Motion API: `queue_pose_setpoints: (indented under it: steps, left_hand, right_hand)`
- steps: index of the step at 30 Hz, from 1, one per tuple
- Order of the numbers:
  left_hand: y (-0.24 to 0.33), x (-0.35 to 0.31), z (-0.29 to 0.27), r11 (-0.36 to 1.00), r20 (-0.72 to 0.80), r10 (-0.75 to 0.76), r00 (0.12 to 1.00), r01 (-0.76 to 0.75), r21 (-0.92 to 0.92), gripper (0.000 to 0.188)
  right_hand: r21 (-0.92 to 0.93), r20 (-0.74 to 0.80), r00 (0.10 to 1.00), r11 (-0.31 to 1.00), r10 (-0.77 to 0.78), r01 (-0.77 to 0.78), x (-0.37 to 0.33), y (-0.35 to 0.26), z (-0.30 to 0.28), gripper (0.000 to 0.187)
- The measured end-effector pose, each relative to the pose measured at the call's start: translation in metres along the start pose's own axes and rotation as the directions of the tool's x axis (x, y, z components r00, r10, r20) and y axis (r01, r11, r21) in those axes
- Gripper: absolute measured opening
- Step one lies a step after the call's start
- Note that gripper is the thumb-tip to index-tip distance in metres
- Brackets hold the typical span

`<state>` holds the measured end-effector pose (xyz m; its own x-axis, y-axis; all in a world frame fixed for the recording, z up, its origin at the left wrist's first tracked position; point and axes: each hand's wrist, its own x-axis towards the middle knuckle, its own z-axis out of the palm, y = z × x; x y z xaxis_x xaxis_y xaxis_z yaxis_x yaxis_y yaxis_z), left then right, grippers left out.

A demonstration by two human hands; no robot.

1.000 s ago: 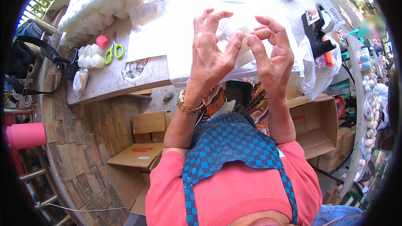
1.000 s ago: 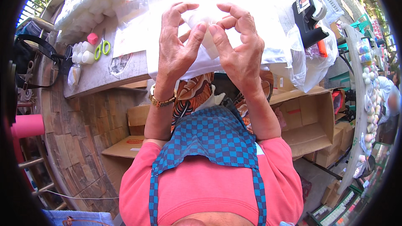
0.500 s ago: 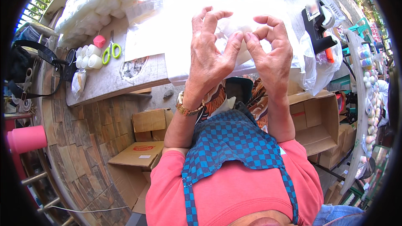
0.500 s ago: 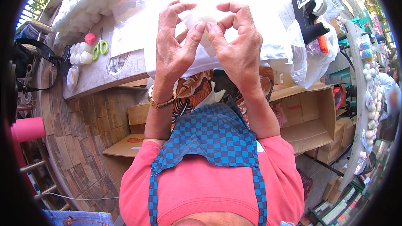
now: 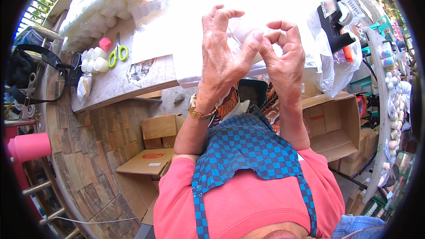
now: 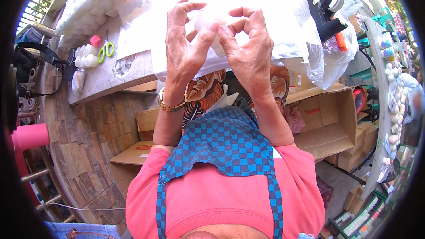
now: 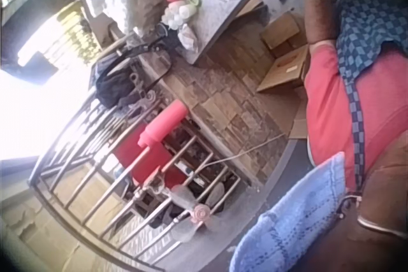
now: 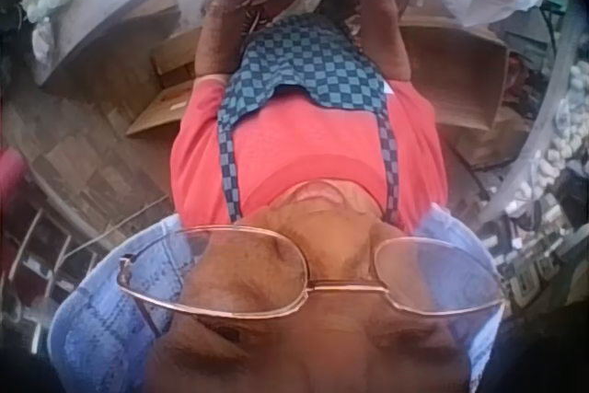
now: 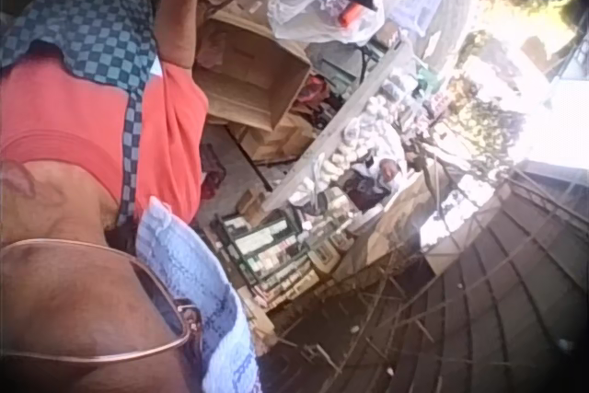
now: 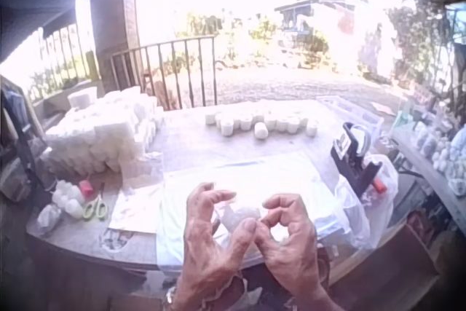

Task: The person wraps small white candles individually in clear plastic bags. They pick up each candle, place it into a bag, and seal the bag by hand. The wrapped candles are set aside on the table.

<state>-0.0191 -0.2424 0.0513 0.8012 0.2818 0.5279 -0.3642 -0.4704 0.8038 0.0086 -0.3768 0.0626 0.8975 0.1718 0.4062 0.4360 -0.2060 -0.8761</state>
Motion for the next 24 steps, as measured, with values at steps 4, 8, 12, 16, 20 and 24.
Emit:
queue_pose_setpoints:
  steps: [4, 8, 12, 16, 20, 24]
  left_hand:
    - [0.001, 0.001, 0.006, 0.994, -0.09, 0.0, 0.996, -0.01, -0.111, 0.042]
    - [0.005, 0.001, 0.005, 0.987, -0.084, -0.05, 0.995, 0.036, -0.156, 0.04]
    - [0.004, 0.002, 0.005, 0.987, -0.07, -0.062, 0.996, 0.05, -0.154, 0.038]
    - [-0.001, -0.001, 0.004, 0.986, -0.07, -0.065, 0.995, 0.053, -0.158, 0.036]
    - [-0.002, 0.001, 0.003, 0.987, -0.074, -0.021, 0.997, 0.009, -0.159, 0.028]
    - [-0.009, 0.011, -0.004, 0.968, 0.003, -0.022, 1.0, 0.022, -0.249, 0.019]
  right_hand:
    - [0.034, 0.005, 0.999, 0.999, 0.039, -0.039, -0.002, 0.0, 0.0, 0.031]
    - [0.019, 0.019, 0.995, 0.995, 0.094, -0.094, -0.002, -0.003, -0.002, 0.032]
    - [-0.045, -0.001, 0.999, 0.998, 0.037, -0.037, -0.002, 0.002, -0.002, 0.027]
    - [-0.148, 0.038, 0.996, 0.986, 0.085, -0.079, 0.0, 0.005, -0.006, 0.039]
    - [-0.067, 0.147, 0.961, 0.972, 0.235, -0.227, -0.004, 0.016, -0.007, 0.041]
    - [0.208, 0.237, 0.947, 0.941, 0.217, -0.267, -0.002, 0.021, -0.007, 0.038]
